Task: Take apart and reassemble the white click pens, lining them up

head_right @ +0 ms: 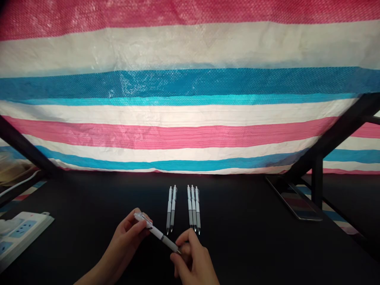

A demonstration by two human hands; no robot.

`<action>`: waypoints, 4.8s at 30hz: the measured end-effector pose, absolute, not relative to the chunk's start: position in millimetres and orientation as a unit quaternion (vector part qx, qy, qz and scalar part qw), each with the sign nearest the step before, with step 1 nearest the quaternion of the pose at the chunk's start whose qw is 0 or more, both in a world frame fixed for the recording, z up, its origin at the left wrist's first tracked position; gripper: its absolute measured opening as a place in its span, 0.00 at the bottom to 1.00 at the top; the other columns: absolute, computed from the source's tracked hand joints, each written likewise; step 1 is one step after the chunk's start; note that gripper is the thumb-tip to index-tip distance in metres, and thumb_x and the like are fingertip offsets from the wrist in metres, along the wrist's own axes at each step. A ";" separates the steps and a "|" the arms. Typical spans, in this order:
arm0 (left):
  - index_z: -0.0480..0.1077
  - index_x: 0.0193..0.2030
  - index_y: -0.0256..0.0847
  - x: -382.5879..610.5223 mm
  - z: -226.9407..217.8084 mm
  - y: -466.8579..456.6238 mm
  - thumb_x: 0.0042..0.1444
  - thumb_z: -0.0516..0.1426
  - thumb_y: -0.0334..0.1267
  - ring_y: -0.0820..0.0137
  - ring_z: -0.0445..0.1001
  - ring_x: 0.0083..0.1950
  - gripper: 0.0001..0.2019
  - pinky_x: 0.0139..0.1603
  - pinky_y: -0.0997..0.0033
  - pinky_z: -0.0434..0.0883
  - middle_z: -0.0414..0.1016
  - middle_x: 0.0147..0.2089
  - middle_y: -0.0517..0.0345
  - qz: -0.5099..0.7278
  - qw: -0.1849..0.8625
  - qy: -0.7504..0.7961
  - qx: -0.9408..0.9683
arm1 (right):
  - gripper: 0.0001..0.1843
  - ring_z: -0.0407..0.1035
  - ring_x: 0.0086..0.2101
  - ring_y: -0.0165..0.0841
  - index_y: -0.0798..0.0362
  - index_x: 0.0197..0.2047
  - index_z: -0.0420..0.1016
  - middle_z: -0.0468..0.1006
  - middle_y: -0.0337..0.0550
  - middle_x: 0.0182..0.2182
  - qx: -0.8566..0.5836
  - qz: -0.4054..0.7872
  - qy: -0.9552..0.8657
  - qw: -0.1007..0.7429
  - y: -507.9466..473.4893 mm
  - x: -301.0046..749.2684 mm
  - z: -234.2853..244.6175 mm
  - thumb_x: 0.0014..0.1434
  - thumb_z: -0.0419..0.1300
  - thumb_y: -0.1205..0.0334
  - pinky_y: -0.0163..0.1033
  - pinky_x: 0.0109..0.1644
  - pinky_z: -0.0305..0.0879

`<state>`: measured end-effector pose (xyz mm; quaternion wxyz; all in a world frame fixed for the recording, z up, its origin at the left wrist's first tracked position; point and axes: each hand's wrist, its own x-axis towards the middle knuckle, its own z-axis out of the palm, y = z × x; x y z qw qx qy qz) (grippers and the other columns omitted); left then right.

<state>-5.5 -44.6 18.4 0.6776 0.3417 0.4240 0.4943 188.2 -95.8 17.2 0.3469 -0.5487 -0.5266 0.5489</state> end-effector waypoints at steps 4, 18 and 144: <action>0.71 0.28 0.39 -4.4 22.7 -44.8 0.52 0.64 0.39 0.73 0.67 0.33 0.08 0.37 0.75 0.66 0.71 0.30 0.60 0.498 0.677 0.421 0.341 | 0.24 0.55 0.14 0.23 0.52 0.32 0.64 0.66 0.32 0.14 -0.536 0.579 -0.528 0.314 -94.3 188.5 19.3 0.61 0.47 0.38 0.29 0.18 0.48; 0.71 0.28 0.39 -4.7 24.0 -45.5 0.53 0.63 0.39 0.73 0.65 0.33 0.08 0.36 0.75 0.65 0.70 0.32 0.59 0.491 0.681 0.410 0.358 | 0.32 0.59 0.15 0.25 0.55 0.27 0.69 0.67 0.36 0.14 -0.527 0.604 -0.519 0.298 -95.7 188.1 14.5 0.59 0.46 0.33 0.29 0.17 0.48; 0.69 0.46 0.41 -4.1 13.2 -36.6 0.57 0.57 0.39 0.63 0.78 0.38 0.10 0.40 0.63 0.73 0.77 0.46 0.51 0.456 0.475 0.512 0.551 | 0.14 0.71 0.46 0.45 0.57 0.47 0.74 0.80 0.50 0.43 -0.417 -0.128 -0.879 0.191 -64.1 218.1 -3.8 0.60 0.55 0.75 0.51 0.54 0.63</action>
